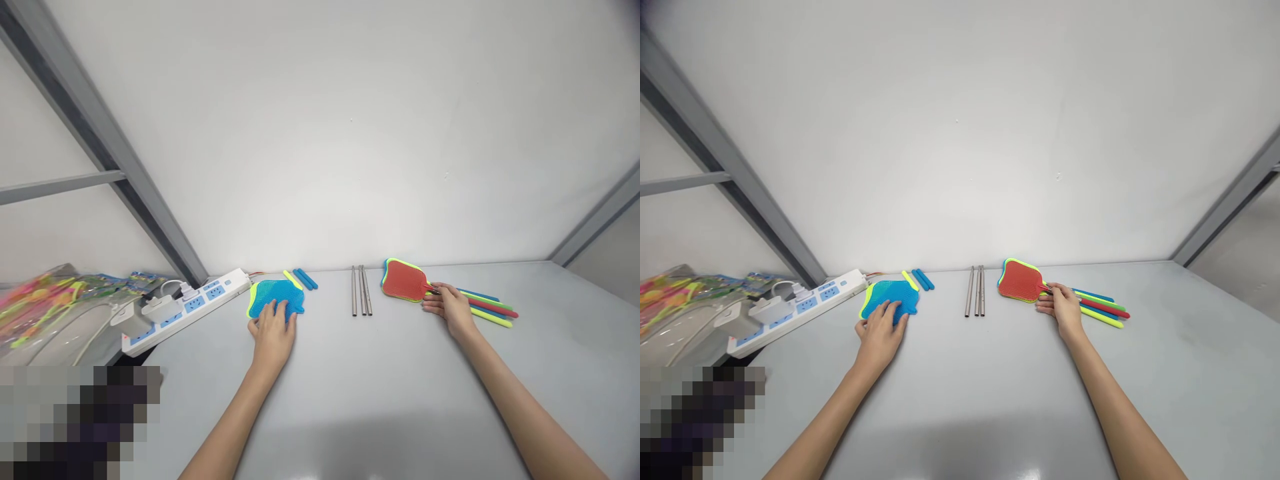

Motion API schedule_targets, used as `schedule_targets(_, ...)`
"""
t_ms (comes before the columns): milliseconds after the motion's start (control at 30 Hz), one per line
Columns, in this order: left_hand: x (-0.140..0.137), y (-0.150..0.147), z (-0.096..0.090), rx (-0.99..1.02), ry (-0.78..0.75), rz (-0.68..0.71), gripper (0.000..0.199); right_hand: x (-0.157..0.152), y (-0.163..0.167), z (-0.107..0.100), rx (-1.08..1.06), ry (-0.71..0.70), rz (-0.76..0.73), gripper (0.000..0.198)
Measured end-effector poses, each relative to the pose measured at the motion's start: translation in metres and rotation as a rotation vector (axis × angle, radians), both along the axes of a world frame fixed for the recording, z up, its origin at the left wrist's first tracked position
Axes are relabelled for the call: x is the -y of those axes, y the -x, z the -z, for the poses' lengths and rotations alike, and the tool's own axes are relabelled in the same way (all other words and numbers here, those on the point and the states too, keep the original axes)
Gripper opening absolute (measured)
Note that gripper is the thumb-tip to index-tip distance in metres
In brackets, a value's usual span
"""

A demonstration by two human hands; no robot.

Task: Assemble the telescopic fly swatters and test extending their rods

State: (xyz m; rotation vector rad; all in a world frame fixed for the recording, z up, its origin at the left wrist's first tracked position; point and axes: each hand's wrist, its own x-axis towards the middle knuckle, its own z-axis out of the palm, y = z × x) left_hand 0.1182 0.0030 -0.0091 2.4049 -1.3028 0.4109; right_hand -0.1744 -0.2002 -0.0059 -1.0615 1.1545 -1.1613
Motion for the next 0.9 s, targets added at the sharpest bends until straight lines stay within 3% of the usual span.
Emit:
schedule_targets(233, 0.0, 0.002, -0.011, -0.066, 0.182, 0.056, 0.026, 0.003, -0.001, 0.003, 0.037, 0.011, 0.013, 0.018)
schedule_targets(533, -0.003, 0.003, -0.026, -0.177, 0.406, -0.034, 0.026, 0.001, -0.003, 0.003, 0.06, 0.029, 0.003, 0.017)
schedule_targets(700, -0.004, 0.001, -0.034, -0.093, 0.521, -0.082, 0.023, 0.0, -0.004, 0.003, 0.065, 0.022, 0.007, 0.018)
schedule_targets(900, -0.007, 0.011, -0.04, -0.042, 0.632, -0.033, 0.022, 0.001, -0.003, 0.004, 0.073, 0.013, -0.011, 0.018)
